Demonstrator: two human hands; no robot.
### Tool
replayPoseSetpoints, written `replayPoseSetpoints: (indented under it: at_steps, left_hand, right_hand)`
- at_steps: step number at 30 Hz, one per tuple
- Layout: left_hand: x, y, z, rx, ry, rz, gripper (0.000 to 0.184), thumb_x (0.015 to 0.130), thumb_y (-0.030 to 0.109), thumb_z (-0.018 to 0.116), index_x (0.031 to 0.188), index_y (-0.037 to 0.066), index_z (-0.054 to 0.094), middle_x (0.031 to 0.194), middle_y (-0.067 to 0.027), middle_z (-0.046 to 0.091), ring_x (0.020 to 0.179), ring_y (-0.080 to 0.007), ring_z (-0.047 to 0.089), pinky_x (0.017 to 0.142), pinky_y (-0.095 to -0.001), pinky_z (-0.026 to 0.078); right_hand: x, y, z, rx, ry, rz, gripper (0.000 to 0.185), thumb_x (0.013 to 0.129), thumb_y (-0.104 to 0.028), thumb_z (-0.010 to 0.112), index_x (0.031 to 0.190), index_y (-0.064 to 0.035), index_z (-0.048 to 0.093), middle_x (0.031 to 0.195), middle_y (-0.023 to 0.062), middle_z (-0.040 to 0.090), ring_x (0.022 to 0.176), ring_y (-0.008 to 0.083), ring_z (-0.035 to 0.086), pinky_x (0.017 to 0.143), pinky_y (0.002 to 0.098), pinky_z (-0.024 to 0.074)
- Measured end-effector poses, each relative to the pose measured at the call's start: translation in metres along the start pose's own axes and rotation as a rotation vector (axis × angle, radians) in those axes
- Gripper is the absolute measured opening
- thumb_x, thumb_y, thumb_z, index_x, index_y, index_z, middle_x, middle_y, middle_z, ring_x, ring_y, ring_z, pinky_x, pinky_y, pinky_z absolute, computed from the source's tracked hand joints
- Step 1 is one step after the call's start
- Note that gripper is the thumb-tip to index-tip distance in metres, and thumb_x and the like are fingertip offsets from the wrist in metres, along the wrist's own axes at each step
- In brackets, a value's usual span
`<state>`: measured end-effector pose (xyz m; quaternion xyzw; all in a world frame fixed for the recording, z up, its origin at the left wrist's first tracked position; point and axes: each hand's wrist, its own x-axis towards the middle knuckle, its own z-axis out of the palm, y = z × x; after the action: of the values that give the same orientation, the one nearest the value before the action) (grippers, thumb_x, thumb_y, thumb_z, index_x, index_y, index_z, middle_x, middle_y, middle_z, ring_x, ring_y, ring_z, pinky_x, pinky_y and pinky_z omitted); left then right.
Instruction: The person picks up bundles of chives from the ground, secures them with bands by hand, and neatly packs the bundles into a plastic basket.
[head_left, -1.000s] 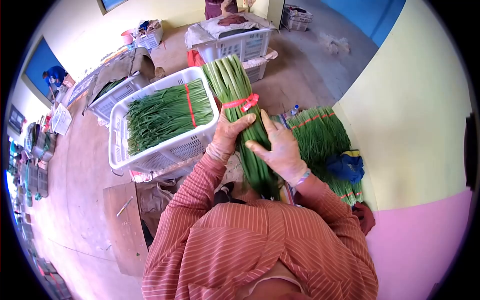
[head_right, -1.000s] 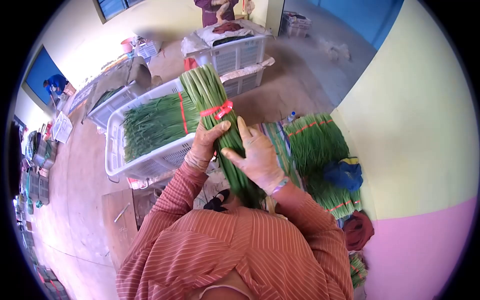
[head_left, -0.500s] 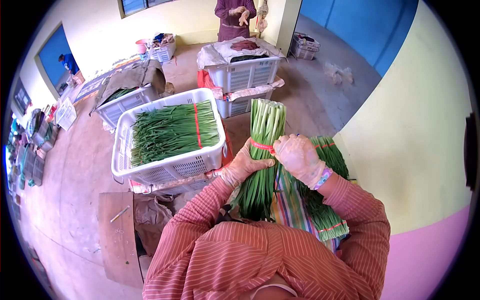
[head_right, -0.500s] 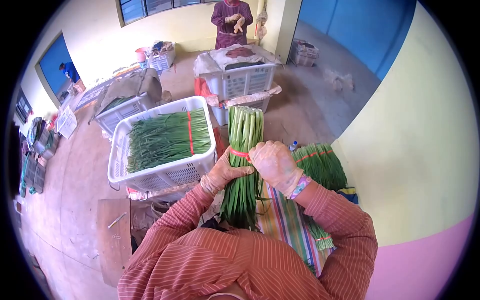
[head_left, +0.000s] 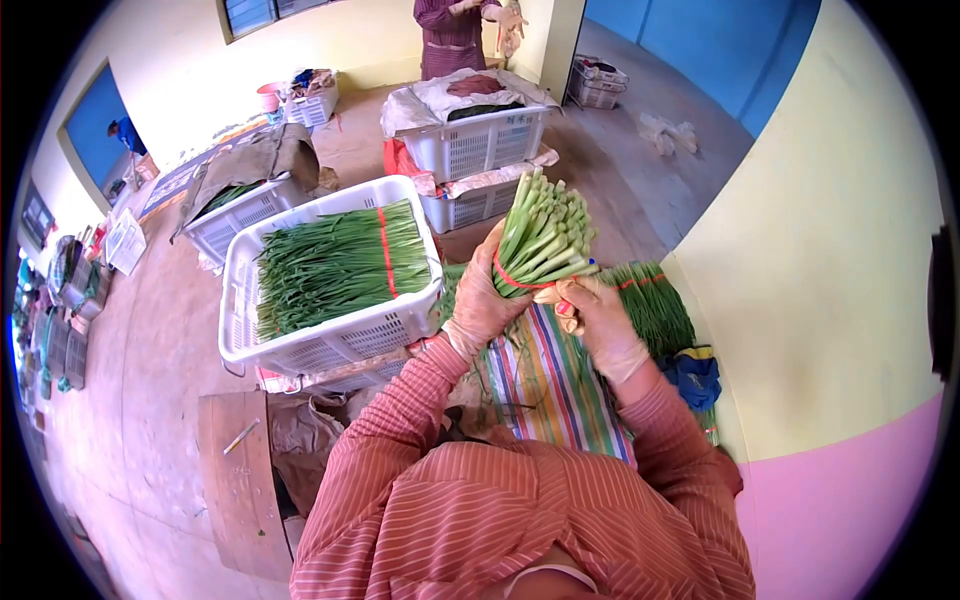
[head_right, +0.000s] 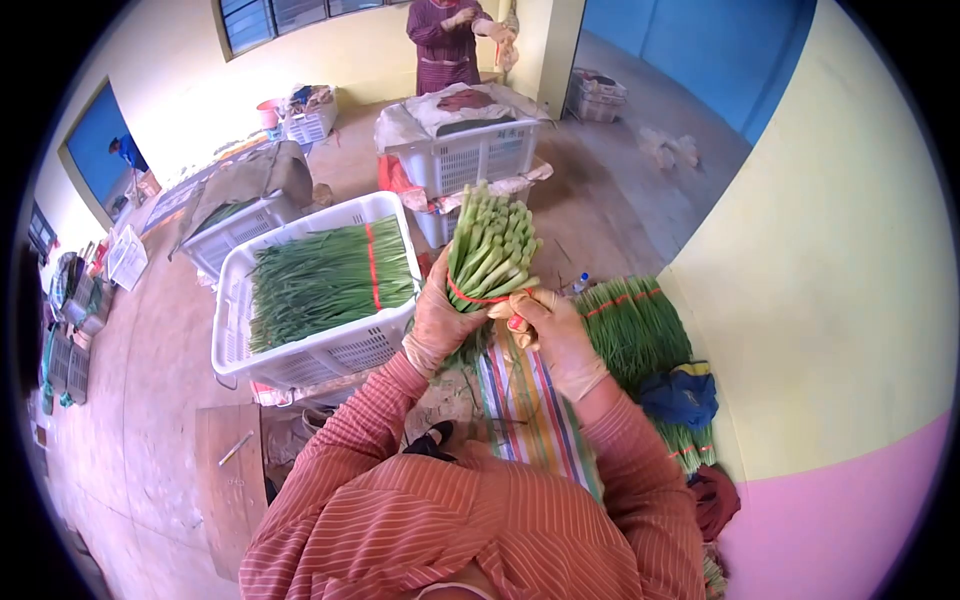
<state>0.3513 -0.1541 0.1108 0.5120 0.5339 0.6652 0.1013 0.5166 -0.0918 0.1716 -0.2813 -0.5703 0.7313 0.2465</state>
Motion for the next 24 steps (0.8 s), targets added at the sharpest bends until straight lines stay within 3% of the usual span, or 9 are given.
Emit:
replayPoseSetpoints:
  at_steps: [3,5,7,11,13,14,19,22,24]
  left_hand:
    - [-0.002,0.005,0.008,0.011,-0.005,0.020,0.093,0.063,0.014,0.085,0.141,0.006,0.034,0.130,-0.0166,0.050,0.121,-0.0298,0.050,0.103,-0.0361,0.040]
    - [-0.003,0.003,0.012,-0.139,-0.067,0.047,0.093,0.063,0.012,0.085,0.141,0.004,0.034,0.131,-0.0165,0.050,0.121,-0.0288,0.050,0.103,-0.0358,0.039]
    - [-0.004,0.010,0.012,-0.259,-0.075,-0.001,0.092,0.066,0.009,0.084,0.142,0.003,0.032,0.135,-0.0136,0.048,0.124,-0.0213,0.047,0.104,-0.0335,0.039]
    - [0.003,0.025,0.009,-0.352,-0.084,-0.204,0.082,0.072,0.002,0.080,0.138,0.001,0.031,0.128,-0.0108,0.054,0.116,-0.0184,0.053,0.100,-0.0321,0.044]
    - [0.000,0.022,0.006,-0.315,-0.053,-0.258,0.075,0.073,0.003,0.079,0.134,0.000,0.035,0.124,-0.0105,0.056,0.111,-0.0178,0.056,0.097,-0.0318,0.046]
    - [-0.001,0.023,0.005,-0.347,-0.061,-0.343,0.075,0.072,0.006,0.080,0.133,-0.001,0.036,0.122,-0.0105,0.058,0.109,-0.0173,0.057,0.095,-0.0310,0.047]
    - [-0.008,0.014,0.018,-0.129,-0.011,-0.226,0.084,0.067,0.011,0.084,0.135,0.000,0.036,0.120,-0.0123,0.059,0.109,-0.0193,0.057,0.095,-0.0323,0.046]
    - [-0.013,0.008,0.019,0.065,0.004,-0.273,0.090,0.065,0.019,0.085,0.138,0.004,0.035,0.120,-0.0162,0.058,0.111,-0.0266,0.058,0.095,-0.0332,0.045]
    - [-0.015,0.003,0.018,0.138,0.029,-0.248,0.089,0.065,0.019,0.085,0.138,0.004,0.035,0.120,-0.0166,0.057,0.112,-0.0282,0.057,0.096,-0.0344,0.045]
  right_hand:
    - [0.001,0.058,0.009,1.153,-0.425,0.131,0.033,0.099,-0.032,0.046,0.102,-0.0011,0.056,0.071,-0.0002,0.047,0.058,0.0110,0.042,0.048,0.0232,0.0324]
    - [-0.007,0.059,0.013,1.166,-0.449,0.087,0.039,0.101,-0.038,0.041,0.107,-0.0007,0.052,0.075,0.0005,0.046,0.063,0.0105,0.044,0.051,0.0236,0.0341]
    - [-0.019,0.040,0.020,0.396,-0.122,-0.049,0.047,0.101,-0.043,0.037,0.104,0.0000,0.056,0.070,0.0001,0.045,0.061,0.0111,0.043,0.052,0.0239,0.0349]
    - [-0.025,0.002,0.001,-0.153,0.018,-0.156,0.032,0.095,-0.031,0.058,0.093,-0.0004,0.067,0.076,0.0041,0.066,0.063,0.0130,0.059,0.055,0.0266,0.0452]
    - [-0.013,0.011,-0.004,-0.811,0.433,-0.799,0.022,0.088,-0.023,0.065,0.093,-0.0017,0.067,0.077,0.0096,0.066,0.067,0.0200,0.063,0.058,0.0292,0.0482]
    - [-0.012,0.007,-0.007,-1.023,0.450,-0.859,0.026,0.083,-0.023,0.066,0.101,-0.0035,0.065,0.076,0.0120,0.064,0.068,0.0272,0.062,0.059,0.0352,0.0486]
    - [0.007,0.006,0.004,-1.428,0.491,-0.963,0.028,0.085,-0.030,0.062,0.099,-0.0054,0.062,0.072,0.0098,0.059,0.066,0.0288,0.059,0.060,0.0428,0.0468]
    - [0.009,0.011,0.009,-1.550,0.396,-0.697,0.021,0.086,-0.029,0.059,0.079,-0.0093,0.057,0.070,0.0094,0.061,0.067,0.0285,0.062,0.059,0.0419,0.0480]
    - [0.012,0.020,0.005,-1.538,0.376,-0.695,0.018,0.087,-0.026,0.058,0.088,-0.0086,0.061,0.071,0.0113,0.061,0.066,0.0303,0.061,0.059,0.0425,0.0477]
